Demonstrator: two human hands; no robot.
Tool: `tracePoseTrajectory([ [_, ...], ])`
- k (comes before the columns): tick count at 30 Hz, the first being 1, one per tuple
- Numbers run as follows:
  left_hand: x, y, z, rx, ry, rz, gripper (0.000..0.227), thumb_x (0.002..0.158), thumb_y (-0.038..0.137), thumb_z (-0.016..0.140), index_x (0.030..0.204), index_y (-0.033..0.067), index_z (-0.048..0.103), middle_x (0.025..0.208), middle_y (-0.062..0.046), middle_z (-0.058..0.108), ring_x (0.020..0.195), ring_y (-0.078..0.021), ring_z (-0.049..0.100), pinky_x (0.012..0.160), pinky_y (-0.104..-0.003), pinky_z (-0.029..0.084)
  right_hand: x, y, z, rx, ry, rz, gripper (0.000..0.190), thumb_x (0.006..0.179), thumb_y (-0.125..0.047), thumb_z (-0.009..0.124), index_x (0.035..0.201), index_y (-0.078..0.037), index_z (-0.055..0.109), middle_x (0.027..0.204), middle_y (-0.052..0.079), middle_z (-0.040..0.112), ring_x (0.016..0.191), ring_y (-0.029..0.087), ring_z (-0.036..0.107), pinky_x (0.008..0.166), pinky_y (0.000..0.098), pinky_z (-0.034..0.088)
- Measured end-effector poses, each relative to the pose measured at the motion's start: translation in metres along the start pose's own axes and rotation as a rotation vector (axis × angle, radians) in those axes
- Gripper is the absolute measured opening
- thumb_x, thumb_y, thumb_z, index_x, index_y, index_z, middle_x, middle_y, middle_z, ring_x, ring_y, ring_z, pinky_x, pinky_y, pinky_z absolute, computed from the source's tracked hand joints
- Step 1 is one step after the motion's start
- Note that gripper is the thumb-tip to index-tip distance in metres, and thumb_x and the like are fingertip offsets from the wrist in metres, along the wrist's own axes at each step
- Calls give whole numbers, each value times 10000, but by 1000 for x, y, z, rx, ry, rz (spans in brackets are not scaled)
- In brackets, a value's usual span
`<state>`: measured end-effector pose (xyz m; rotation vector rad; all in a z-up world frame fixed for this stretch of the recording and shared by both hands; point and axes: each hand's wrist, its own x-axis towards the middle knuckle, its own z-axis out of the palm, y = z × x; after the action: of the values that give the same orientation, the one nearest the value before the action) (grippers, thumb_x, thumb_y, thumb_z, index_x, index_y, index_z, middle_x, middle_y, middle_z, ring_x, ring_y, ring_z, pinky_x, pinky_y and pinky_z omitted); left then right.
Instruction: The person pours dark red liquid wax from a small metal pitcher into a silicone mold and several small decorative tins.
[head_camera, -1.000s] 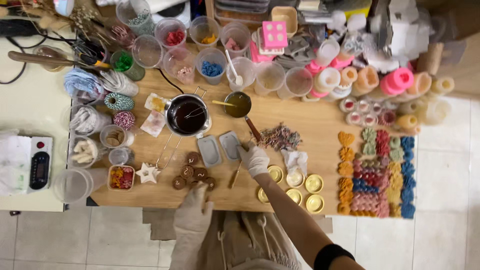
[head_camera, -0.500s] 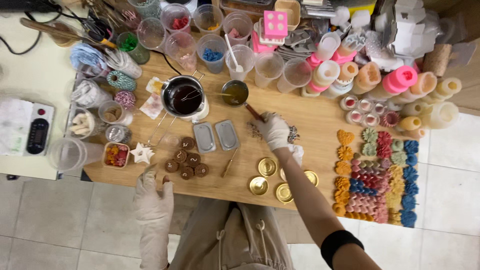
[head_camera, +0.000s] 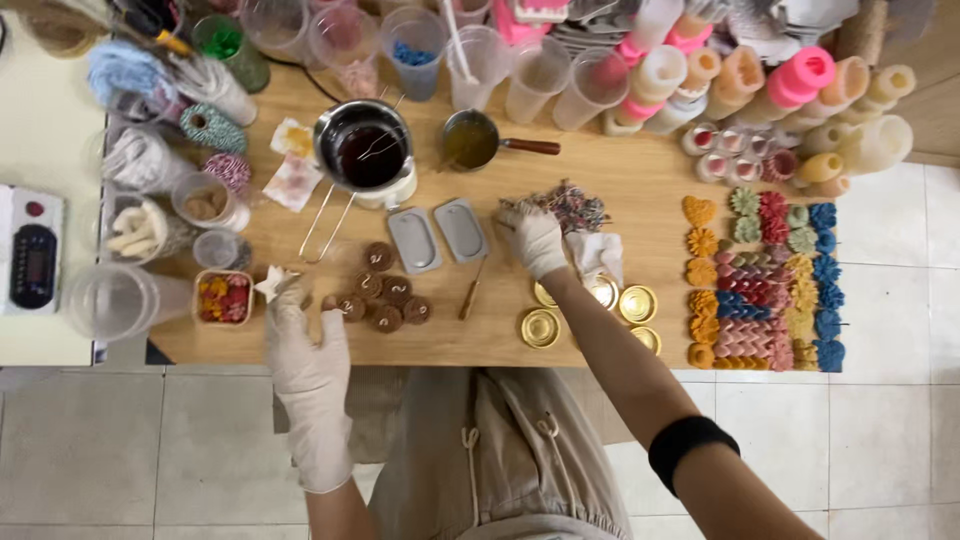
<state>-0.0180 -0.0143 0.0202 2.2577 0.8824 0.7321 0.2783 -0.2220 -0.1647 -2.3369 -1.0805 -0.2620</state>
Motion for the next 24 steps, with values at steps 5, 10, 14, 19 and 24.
tracePoseTrajectory([
  [5, -2, -3, -7, -90, -57, -156, 401, 934, 132, 700, 1298, 13, 580, 1266, -212, 617, 1156, -358, 632, 983, -430, 510, 1, 14, 57, -539, -100, -64, 153, 886, -237, 642, 913, -115, 730, 888, 100, 686, 834, 278, 660, 647, 434, 499],
  [10, 4, -4, 1, -6, -84, -69, 425, 932, 126, 727, 1305, -9, 577, 1310, -233, 608, 1228, -399, 584, 1043, -460, 455, -28, 20, 78, -858, -190, -235, 158, 880, -119, 587, 988, -46, 677, 919, 116, 640, 842, 248, 605, 658, 386, 480],
  [14, 1, -8, 5, -70, -153, -56, 476, 902, 108, 718, 1342, 2, 573, 1306, -210, 615, 1210, -391, 586, 1031, -460, 460, -43, 14, 59, -736, -235, -189, 120, 904, -138, 572, 941, -59, 654, 889, 128, 640, 818, 268, 618, 628, 402, 490],
  [19, -2, -24, 7, -43, -168, -55, 458, 900, 110, 738, 1309, -2, 564, 1287, -216, 606, 1195, -396, 590, 1024, -465, 465, -59, -24, -24, -293, -209, 160, 72, 951, -104, 604, 931, -38, 627, 844, 178, 643, 775, 356, 650, 655, 486, 523],
  [24, -1, -33, 0, -35, -109, -62, 390, 951, 117, 729, 1290, 6, 570, 1284, -202, 619, 1211, -391, 597, 1038, -472, 472, -181, -64, -155, -106, -105, 385, 108, 908, -59, 632, 1005, -25, 598, 905, 202, 616, 837, 439, 608, 707, 532, 485],
])
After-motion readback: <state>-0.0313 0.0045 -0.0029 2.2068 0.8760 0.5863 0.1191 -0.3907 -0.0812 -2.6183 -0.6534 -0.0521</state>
